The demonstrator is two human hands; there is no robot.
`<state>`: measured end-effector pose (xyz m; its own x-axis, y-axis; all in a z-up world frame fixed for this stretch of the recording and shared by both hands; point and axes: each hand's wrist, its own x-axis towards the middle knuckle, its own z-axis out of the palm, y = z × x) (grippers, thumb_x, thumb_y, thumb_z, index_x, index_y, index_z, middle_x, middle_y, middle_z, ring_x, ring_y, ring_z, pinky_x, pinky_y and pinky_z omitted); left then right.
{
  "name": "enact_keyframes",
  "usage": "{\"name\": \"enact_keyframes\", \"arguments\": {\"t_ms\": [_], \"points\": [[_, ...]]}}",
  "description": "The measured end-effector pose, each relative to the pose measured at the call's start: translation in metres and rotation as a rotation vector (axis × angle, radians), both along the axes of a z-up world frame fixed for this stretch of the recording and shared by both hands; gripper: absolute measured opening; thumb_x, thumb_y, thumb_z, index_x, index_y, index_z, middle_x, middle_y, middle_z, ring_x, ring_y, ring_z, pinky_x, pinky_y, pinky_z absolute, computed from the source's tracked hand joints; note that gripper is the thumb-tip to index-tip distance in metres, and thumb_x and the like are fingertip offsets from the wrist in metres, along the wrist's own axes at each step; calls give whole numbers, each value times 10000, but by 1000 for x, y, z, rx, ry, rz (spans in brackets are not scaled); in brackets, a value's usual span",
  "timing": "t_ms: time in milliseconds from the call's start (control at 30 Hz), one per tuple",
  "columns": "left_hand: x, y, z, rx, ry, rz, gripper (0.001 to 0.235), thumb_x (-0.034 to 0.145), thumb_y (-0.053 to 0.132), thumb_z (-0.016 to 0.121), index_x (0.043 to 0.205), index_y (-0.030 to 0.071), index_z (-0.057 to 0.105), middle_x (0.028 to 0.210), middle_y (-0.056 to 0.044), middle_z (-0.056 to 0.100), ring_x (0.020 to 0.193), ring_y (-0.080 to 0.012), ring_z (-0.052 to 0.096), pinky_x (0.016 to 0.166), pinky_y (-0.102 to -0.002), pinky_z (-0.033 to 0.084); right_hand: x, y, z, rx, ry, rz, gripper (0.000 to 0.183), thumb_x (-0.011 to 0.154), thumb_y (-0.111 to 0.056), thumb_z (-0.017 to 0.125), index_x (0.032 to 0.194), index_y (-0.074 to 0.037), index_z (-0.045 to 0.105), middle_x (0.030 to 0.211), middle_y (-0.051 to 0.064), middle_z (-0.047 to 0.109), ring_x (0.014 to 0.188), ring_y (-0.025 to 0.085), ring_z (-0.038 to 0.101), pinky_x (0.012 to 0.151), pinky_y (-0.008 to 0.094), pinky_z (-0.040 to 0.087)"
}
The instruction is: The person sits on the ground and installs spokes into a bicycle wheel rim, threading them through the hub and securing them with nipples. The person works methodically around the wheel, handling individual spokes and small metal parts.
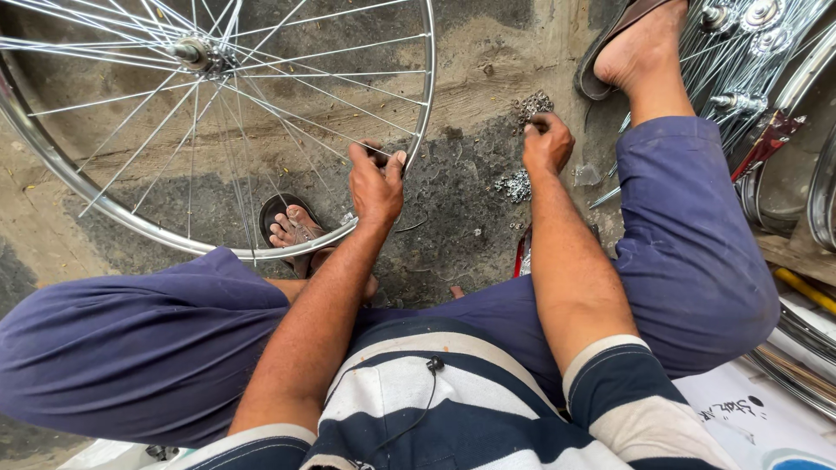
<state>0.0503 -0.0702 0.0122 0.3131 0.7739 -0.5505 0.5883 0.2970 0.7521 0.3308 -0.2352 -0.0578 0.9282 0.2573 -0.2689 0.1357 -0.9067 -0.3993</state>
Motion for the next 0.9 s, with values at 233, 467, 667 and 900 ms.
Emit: {"name": "enact_keyframes", "arguments": {"t_ms": [233,467,667,900], "points": [[1,2,2,14,-127,51,443,926,158,762,1227,55,454,965,-91,713,850,-173,675,732,-336,565,11,28,2,-4,-195,303,162,785,-90,829,944,-121,819,969,104,756,903,323,699,815,433,546],[2,3,-2,45,-299,70,414,936,109,715,1238,41,441,1015,-77,752,848,-174,678,775,-335,563,12,50,11,-138,-124,446,139,806,-123,836,931,-103,778,992,129,719,913,372,678,788,471,520],[6,-3,-9,133,15,54,481,920,179,830,1190,39,457,864,-93,710,733,-173,666,707,-344,524,25,18,-7,153,79,185,119,848,-9,758,933,-28,677,836,110,739,764,259,716,692,381,568],[4,-3,-11,-4,-202,118,393,929,105,724,1208,61,452,942,-55,760,807,-162,728,726,-321,569,36,-23,-2,470,521,-172,161,877,51,730,1034,16,729,858,61,744,720,142,732,645,252,634]]}}
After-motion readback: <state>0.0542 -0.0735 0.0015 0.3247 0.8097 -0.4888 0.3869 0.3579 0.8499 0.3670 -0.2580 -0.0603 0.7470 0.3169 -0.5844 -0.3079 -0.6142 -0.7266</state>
